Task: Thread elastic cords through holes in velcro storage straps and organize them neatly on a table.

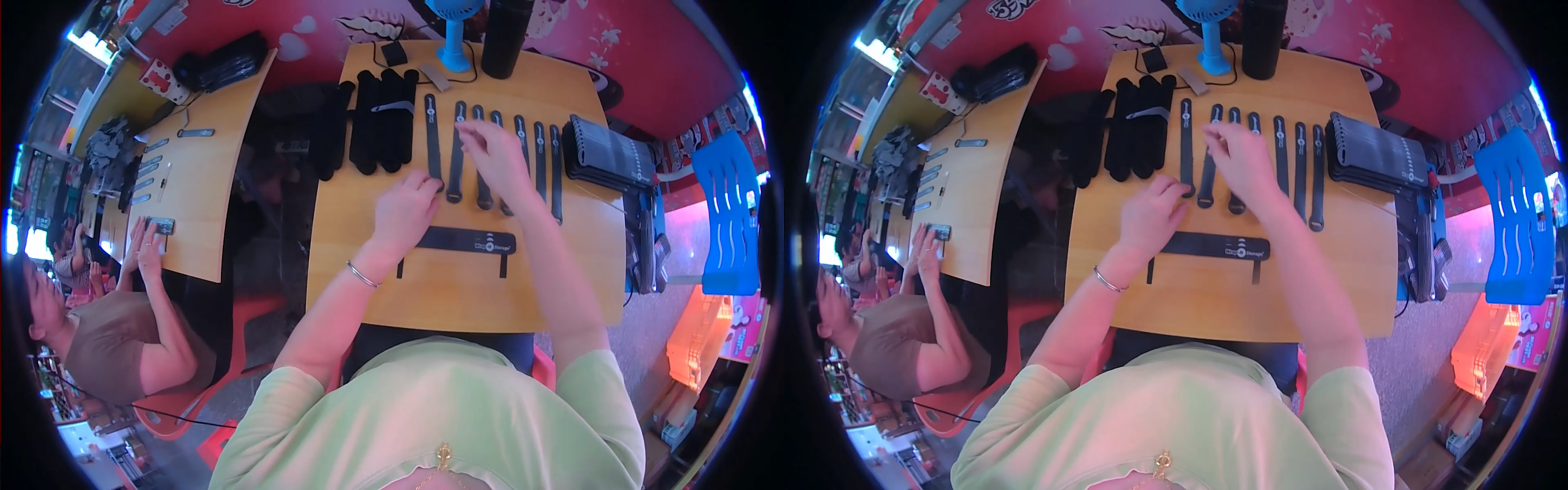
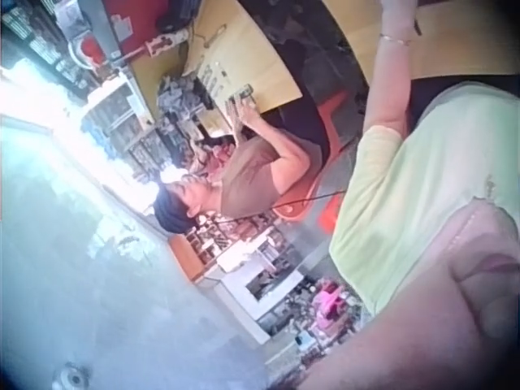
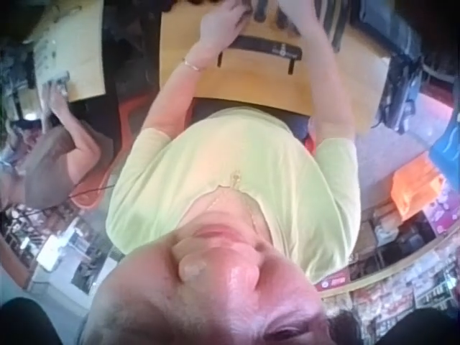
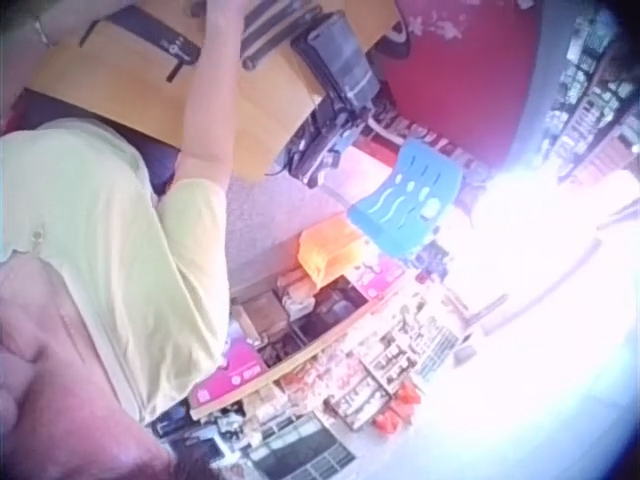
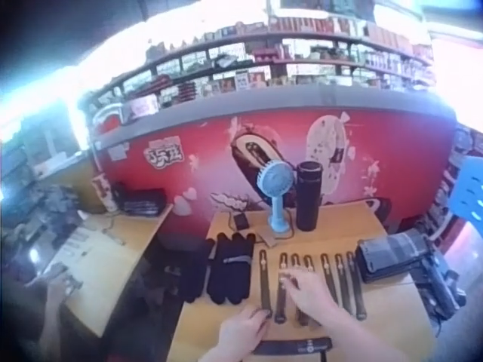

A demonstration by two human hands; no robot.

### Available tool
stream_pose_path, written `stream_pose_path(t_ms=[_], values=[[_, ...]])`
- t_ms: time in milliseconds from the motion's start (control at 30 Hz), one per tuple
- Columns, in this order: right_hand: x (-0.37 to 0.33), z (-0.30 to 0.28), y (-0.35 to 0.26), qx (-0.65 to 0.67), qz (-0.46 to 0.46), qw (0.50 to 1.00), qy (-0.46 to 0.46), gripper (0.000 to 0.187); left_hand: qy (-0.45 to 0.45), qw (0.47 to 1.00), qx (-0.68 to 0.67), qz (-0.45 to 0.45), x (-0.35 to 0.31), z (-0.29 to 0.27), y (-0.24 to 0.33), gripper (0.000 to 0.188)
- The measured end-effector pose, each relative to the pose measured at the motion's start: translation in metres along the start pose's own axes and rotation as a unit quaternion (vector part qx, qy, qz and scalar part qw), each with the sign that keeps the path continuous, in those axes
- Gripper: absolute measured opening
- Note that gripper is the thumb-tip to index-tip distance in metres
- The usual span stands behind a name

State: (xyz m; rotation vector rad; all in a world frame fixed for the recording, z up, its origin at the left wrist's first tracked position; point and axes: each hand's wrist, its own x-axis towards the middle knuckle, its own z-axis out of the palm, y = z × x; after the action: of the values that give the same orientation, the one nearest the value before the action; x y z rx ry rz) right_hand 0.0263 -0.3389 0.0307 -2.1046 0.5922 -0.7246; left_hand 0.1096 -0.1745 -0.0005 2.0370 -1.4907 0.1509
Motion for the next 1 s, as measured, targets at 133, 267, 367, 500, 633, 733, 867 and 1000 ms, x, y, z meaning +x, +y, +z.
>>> stream_pose_path(t_ms=[133,267,367,500,633,733,867,1000], values=[[0.067,0.039,0.052,-0.106,-0.062,0.992,0.032,0.017,-0.014,1.0,-0.01,0.015,0.001,0.006,-0.002,0.023],[0.101,0.062,0.049,-0.189,-0.03,0.981,-0.041,0.025,-0.024,0.999,0.001,0.022,-0.001,0.007,-0.007,0.024],[0.112,0.071,0.046,-0.249,-0.017,0.967,-0.051,0.028,-0.01,1.0,-0.001,0.025,-0.001,0.009,-0.014,0.023],[0.124,0.079,0.055,-0.274,-0.019,0.958,-0.086,0.031,-0.01,1.0,-0.008,0.012,0.002,0.01,-0.017,0.021],[0.13,0.086,0.067,-0.221,0.024,0.97,-0.096,0.03,-0.033,0.999,-0.011,-0.003,0.003,0.008,-0.016,0.017],[0.134,0.078,0.074,-0.125,0.078,0.982,-0.121,0.029,-0.039,0.999,-0.01,-0.007,0.005,0.007,-0.015,0.014],[0.127,0.06,0.064,-0.03,0.112,0.986,-0.121,0.028,-0.048,0.998,-0.036,-0.033,0.001,0.004,-0.014,0.02],[0.107,0.032,0.033,0.106,0.115,0.975,-0.16,0.02,-0.01,0.996,-0.051,-0.077,0.002,-0.004,-0.009,0.028]])
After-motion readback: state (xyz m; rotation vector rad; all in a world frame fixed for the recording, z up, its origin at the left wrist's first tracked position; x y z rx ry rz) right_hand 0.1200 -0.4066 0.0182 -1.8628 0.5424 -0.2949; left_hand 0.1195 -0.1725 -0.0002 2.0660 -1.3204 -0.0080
